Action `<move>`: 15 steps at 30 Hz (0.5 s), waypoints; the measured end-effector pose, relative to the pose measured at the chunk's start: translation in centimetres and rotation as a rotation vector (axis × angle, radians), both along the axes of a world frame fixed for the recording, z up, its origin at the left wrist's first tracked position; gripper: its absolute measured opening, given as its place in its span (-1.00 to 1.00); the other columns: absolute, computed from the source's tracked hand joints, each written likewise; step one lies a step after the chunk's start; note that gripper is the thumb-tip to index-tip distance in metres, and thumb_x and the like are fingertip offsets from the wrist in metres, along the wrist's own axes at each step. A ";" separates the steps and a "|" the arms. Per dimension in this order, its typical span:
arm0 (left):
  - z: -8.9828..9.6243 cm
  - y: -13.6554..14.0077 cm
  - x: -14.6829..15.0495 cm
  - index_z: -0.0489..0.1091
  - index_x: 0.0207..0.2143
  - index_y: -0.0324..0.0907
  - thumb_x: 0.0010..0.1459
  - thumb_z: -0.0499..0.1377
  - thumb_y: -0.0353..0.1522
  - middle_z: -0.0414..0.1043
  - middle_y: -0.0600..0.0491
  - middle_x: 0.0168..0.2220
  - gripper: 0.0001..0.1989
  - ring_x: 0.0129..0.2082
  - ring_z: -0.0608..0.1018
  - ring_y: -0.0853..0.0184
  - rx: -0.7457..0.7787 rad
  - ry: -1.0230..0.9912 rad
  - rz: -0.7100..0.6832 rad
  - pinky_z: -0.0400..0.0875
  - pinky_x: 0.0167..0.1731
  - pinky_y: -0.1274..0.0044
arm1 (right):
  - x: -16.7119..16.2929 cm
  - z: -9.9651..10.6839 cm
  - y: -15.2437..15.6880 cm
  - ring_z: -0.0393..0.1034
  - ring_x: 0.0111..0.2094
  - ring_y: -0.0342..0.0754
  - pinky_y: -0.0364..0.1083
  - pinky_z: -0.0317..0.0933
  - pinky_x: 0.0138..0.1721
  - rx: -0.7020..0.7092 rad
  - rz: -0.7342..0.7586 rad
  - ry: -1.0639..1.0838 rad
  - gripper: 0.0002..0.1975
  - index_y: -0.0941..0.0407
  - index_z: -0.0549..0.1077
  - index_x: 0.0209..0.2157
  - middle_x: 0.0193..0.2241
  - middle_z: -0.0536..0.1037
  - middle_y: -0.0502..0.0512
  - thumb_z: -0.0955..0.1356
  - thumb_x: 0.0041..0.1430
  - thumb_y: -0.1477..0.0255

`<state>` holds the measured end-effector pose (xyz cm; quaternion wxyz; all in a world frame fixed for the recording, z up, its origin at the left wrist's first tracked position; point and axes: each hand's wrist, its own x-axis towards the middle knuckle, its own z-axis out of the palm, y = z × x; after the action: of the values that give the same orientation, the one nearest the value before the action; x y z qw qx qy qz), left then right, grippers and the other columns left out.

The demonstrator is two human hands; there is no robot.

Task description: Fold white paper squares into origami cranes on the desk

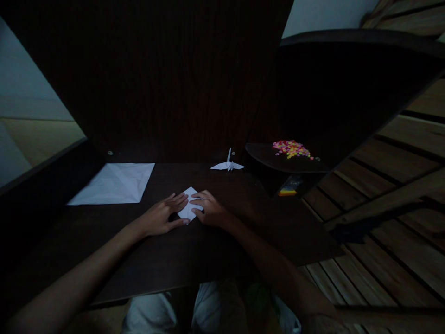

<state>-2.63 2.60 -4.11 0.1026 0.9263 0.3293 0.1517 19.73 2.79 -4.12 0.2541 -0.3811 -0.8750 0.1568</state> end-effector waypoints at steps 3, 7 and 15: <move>0.1 -0.1 0.3 0.15 0.22 -0.25 0.18 0.02 0.00 0.12 -0.21 0.24 -0.31 0.26 0.16 0.15 0.019 0.028 0.026 0.00 0.24 0.21 | 0.1 0.1 0.3 0.26 0.03 0.05 0.11 0.20 0.07 0.016 -0.001 -0.029 -0.70 0.13 0.51 -0.08 0.00 0.46 0.20 0.29 0.15 0.54; 0.4 -0.3 0.4 0.17 0.20 -0.33 0.18 0.02 0.00 0.13 -0.24 0.23 -0.29 0.27 0.14 0.11 0.000 0.036 0.026 0.00 0.24 0.20 | 0.5 0.4 0.6 0.29 -0.02 0.03 0.08 0.23 0.03 0.029 0.014 -0.060 -0.64 0.14 0.52 -0.09 -0.01 0.47 0.19 0.24 0.13 0.64; 1.5 -0.4 0.0 0.34 0.09 -0.22 0.19 0.04 -0.34 0.29 -0.08 0.17 -0.59 0.21 0.27 0.20 -0.030 0.006 -0.025 0.15 0.20 0.31 | 1.1 1.0 0.9 0.31 -0.06 0.03 0.08 0.26 0.00 0.046 -0.014 -0.104 -0.68 0.12 0.54 -0.12 -0.07 0.50 0.18 0.26 0.15 0.61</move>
<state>-2.64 2.22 -2.61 0.1173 0.9292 0.3201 0.1426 20.87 3.68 -3.10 0.2180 -0.3888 -0.8878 0.1147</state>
